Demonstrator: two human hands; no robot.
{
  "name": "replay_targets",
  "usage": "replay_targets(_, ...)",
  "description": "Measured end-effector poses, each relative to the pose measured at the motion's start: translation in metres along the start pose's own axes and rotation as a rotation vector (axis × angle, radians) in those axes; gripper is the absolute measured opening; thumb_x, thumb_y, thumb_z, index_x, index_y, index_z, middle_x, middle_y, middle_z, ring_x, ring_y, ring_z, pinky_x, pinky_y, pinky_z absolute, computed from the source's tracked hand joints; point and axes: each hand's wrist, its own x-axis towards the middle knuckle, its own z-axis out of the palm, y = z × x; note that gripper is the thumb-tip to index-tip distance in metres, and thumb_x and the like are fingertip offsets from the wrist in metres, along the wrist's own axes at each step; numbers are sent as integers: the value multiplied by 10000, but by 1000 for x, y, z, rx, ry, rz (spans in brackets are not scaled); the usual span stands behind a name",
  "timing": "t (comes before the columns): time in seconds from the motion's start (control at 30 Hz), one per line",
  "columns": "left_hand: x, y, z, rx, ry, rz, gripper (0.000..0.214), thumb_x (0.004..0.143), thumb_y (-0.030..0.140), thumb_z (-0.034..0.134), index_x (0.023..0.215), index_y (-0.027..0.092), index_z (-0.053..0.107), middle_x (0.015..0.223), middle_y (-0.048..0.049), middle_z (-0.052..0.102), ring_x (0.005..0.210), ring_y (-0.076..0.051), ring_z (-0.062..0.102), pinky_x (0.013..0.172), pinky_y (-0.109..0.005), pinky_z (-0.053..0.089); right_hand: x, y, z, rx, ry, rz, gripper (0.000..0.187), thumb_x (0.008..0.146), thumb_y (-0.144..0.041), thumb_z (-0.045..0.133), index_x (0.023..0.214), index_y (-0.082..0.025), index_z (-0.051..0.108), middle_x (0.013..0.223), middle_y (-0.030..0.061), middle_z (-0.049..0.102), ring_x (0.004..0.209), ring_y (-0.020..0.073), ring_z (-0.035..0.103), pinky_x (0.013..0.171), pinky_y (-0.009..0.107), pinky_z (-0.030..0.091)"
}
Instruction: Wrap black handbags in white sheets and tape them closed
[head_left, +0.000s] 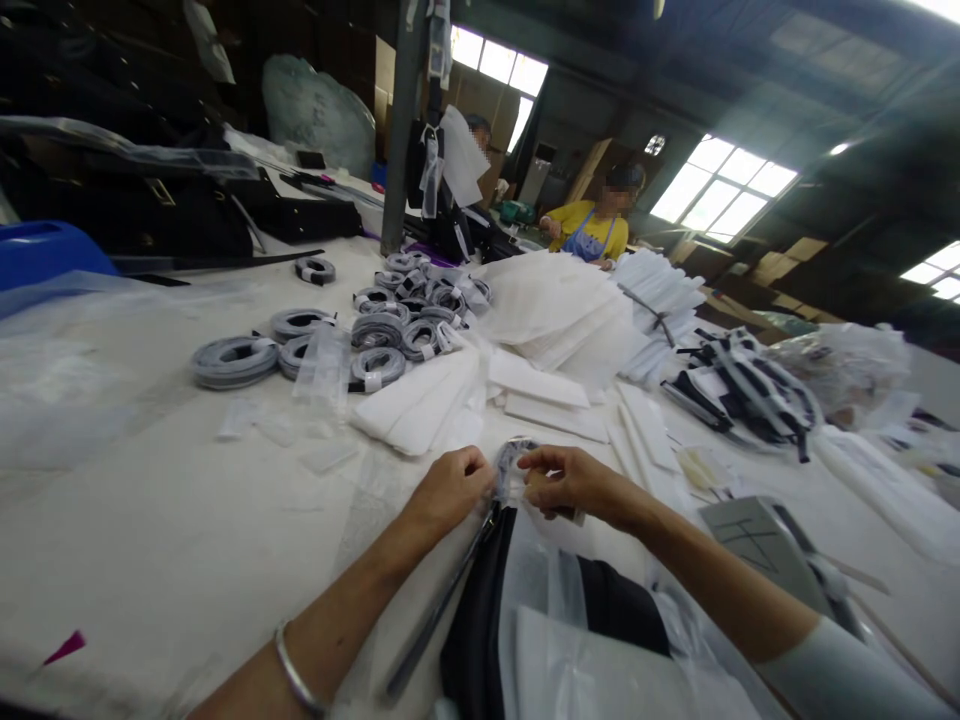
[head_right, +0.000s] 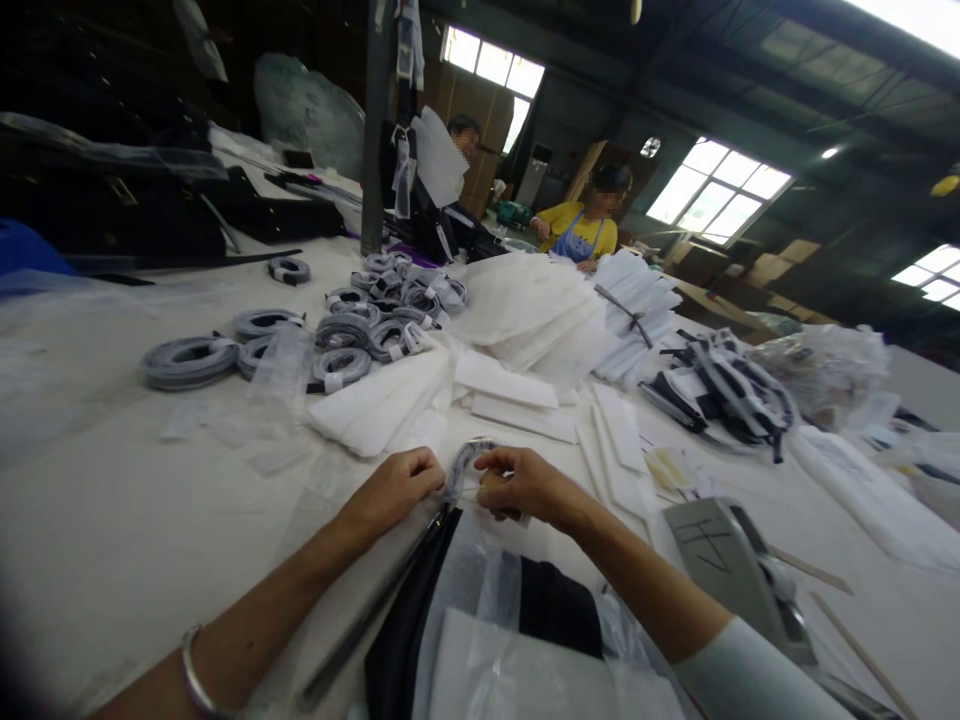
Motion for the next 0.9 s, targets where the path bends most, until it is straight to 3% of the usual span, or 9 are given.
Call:
replay_targets(0.07, 1, 0, -2, -142, -14, -32, 191, 740, 355, 525, 652, 189, 557, 660, 7, 597, 675, -162, 544, 681, -286, 422, 0, 3, 4, -116, 57, 3, 512, 572, -207, 766, 1051, -156, 591, 581, -62, 611, 445, 108, 545, 415, 211, 385)
replay_targets(0.2, -2, 5, -4, -376, -16, -72, 263, 732, 435, 541, 672, 179, 545, 638, 3, 577, 654, -145, 551, 708, -287, 445, -6, 6, 3, -362, 162, 5, 133, 649, -209, 716, 746, -171, 634, 534, -21, 626, 445, 109, 546, 403, 205, 398)
replay_targets(0.33, -1, 7, -4, -484, -10, -96, 325, 682, 423, 636, 838, 140, 657, 635, 25, 542, 586, -107, 484, 643, -254, 404, -15, 0, 5, -290, 266, -89, 88, 695, -232, 687, 751, -180, 643, 599, 4, 675, 523, 139, 613, 405, 195, 424)
replay_targets(0.5, 2, 1, -2, -541, -41, -131, 398, 691, 416, 682, 987, 150, 698, 759, -8, 623, 595, -85, 489, 560, -212, 349, -9, -6, 21, 209, 90, -217, 337, 716, -425, 758, 877, -150, 647, 880, 69, 724, 578, 125, 638, 447, 201, 458)
replay_targets(0.6, 3, -3, 0, -548, -33, -137, 443, 716, 476, 678, 1009, 144, 692, 739, -6, 609, 590, -85, 495, 520, -197, 335, 4, -4, 29, 353, -12, -260, 388, 759, -479, 745, 940, -144, 668, 843, 51, 705, 528, 81, 583, 461, 190, 446)
replay_targets(0.73, 5, -5, -1, -577, 32, -156, 488, 708, 531, 682, 987, 132, 700, 717, 3, 585, 530, -65, 433, 452, -186, 282, 17, -5, 30, 263, -75, -292, 357, 761, -466, 753, 812, -120, 683, 695, 3, 648, 457, 43, 481, 418, 171, 386)
replay_targets(0.9, 6, -2, -4, -478, 81, -150, 458, 782, 539, 615, 982, 139, 716, 600, 29, 526, 454, -63, 354, 421, -200, 247, 24, -15, 32, 109, -163, -172, 383, 639, -423, 820, 784, -147, 599, 605, -22, 648, 429, 76, 526, 413, 196, 429)
